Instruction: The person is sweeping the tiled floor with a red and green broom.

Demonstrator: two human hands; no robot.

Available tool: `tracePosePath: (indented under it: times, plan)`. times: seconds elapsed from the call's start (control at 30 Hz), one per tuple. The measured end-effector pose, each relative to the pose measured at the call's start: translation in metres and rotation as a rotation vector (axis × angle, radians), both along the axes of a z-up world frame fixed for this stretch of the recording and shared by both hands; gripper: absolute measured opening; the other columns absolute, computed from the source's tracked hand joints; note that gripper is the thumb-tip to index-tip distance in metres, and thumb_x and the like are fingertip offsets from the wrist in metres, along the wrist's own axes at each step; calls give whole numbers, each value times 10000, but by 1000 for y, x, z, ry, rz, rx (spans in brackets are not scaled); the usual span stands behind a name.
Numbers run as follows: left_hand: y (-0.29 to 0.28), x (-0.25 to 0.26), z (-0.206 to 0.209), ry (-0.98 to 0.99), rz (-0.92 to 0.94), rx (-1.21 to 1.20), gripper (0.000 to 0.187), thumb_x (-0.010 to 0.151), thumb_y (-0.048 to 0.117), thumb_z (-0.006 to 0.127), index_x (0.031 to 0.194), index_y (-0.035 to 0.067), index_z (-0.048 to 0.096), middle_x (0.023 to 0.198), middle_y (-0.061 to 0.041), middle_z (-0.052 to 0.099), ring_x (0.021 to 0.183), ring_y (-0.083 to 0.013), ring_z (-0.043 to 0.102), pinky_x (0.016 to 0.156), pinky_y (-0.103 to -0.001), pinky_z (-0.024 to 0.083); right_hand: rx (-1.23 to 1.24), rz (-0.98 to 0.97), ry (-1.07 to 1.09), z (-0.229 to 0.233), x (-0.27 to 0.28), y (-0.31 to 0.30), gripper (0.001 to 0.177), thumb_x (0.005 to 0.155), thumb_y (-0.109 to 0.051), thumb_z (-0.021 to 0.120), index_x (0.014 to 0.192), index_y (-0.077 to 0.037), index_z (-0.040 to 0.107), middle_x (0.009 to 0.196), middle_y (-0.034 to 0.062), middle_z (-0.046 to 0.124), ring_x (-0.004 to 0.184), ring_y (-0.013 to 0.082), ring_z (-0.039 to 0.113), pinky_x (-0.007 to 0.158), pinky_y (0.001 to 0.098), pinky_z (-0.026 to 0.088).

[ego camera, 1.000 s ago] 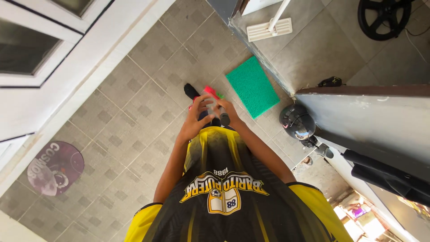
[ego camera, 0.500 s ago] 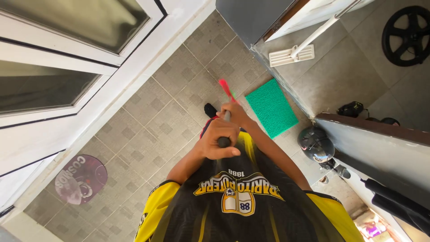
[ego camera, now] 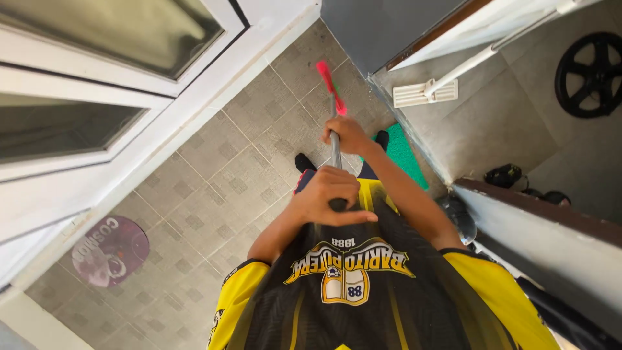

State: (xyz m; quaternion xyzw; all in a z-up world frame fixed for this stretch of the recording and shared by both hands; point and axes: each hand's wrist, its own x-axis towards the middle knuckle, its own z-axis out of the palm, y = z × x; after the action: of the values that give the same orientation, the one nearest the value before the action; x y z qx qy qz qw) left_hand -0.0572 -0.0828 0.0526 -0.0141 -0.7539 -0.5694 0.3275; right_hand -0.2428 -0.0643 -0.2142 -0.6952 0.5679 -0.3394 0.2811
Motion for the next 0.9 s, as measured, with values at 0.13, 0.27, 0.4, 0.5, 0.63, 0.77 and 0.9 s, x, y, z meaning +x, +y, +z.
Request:
tracePosePath:
  times: [0.13, 0.27, 0.4, 0.5, 0.63, 0.77, 0.9]
  plan:
    - [-11, -28, -25, -7, 93, -7, 522, 823, 173, 892, 614, 95, 420, 586, -29, 433, 546, -220, 488, 538, -384, 314, 62, 34, 67, -8, -40, -34, 278, 824, -259, 818, 772, -96, 598, 808, 87, 655, 827, 338, 650, 724, 459, 489]
    - [-4, -71, -59, 51, 319, 108, 487, 884, 65, 804, 639, 71, 383, 651, -45, 512, 626, -216, 513, 597, -350, 372, 17, 156, 91, 10, -78, -57, 285, 870, -274, 807, 850, -96, 585, 890, 84, 631, 907, 340, 630, 791, 456, 478]
    - [-5, -115, -91, 74, 589, 194, 454, 824, -44, 740, 582, 53, 369, 586, -48, 453, 526, -190, 465, 551, -339, 316, -18, 137, 143, 18, -104, -63, 301, 904, -331, 796, 863, -115, 590, 913, 57, 651, 946, 334, 639, 792, 479, 461]
    - [-8, -137, -99, 133, 768, 228, 351, 836, -51, 702, 623, 30, 435, 607, -57, 455, 551, -188, 473, 566, -335, 349, 48, 168, 228, 0, -122, -68, 271, 913, -337, 761, 869, -120, 605, 910, 59, 665, 930, 328, 647, 794, 497, 449]
    - [-20, -159, -93, 214, 874, 298, 363, 862, -71, 650, 644, 22, 375, 604, -57, 395, 548, -171, 394, 572, -343, 317, 34, 231, 191, 2, -140, -86, 292, 936, -349, 747, 857, -114, 594, 919, 59, 675, 941, 329, 649, 794, 489, 448]
    - [-46, -162, -111, 251, 907, 348, 405, 860, -73, 632, 634, 40, 316, 581, -46, 358, 521, -157, 334, 542, -340, 259, 126, 219, 240, 2, -142, -116, 285, 940, -335, 732, 837, -103, 602, 888, 68, 675, 943, 328, 643, 807, 505, 442]
    - [-108, -152, -120, 141, 846, 279, 377, 862, -69, 635, 673, 18, 320, 626, -61, 349, 558, -170, 334, 564, -351, 279, 114, 135, 209, -41, -139, -174, 101, 850, -226, 715, 910, -149, 687, 944, 67, 696, 995, 330, 638, 832, 499, 460]
